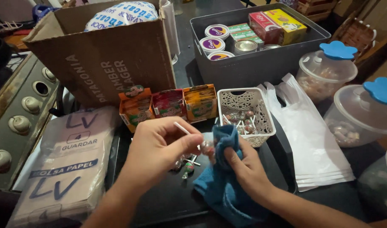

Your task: The person is sorting and packing lollipops and small snack packets into a white plastic basket from a tray.

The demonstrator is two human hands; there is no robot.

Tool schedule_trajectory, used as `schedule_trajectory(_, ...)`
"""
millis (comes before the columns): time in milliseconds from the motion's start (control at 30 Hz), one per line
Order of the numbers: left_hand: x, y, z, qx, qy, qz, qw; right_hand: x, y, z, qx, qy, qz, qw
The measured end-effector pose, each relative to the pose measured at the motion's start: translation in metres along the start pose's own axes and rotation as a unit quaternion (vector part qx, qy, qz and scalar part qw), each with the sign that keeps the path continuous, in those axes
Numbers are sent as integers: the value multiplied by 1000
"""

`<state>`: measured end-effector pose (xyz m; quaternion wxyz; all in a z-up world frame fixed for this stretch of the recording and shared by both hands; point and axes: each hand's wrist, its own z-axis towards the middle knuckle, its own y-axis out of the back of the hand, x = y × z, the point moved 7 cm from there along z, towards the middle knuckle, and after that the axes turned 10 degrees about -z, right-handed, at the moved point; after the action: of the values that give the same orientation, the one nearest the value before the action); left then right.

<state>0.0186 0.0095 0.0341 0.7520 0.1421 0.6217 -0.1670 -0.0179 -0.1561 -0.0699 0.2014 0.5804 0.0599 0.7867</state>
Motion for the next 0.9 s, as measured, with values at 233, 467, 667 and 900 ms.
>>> schedule_trajectory(233, 39, -26, -1, 153, 128, 386, 901, 20, -8, -8, 14, 42, 207, 977)
schedule_trajectory(467, 44, -29, 6, 61, 82, 12, 995, -5, -17, -18, 41, 124, -27, 991)
schedule_trajectory(667, 15, -31, 1, 52, -4, 164, 985, -37, -17, -17, 30, -6, 57, 998)
schedule_trajectory(900, 39, -34, -10, 36, -110, 535, 837, -35, -26, -13, 49, -79, 229, 969)
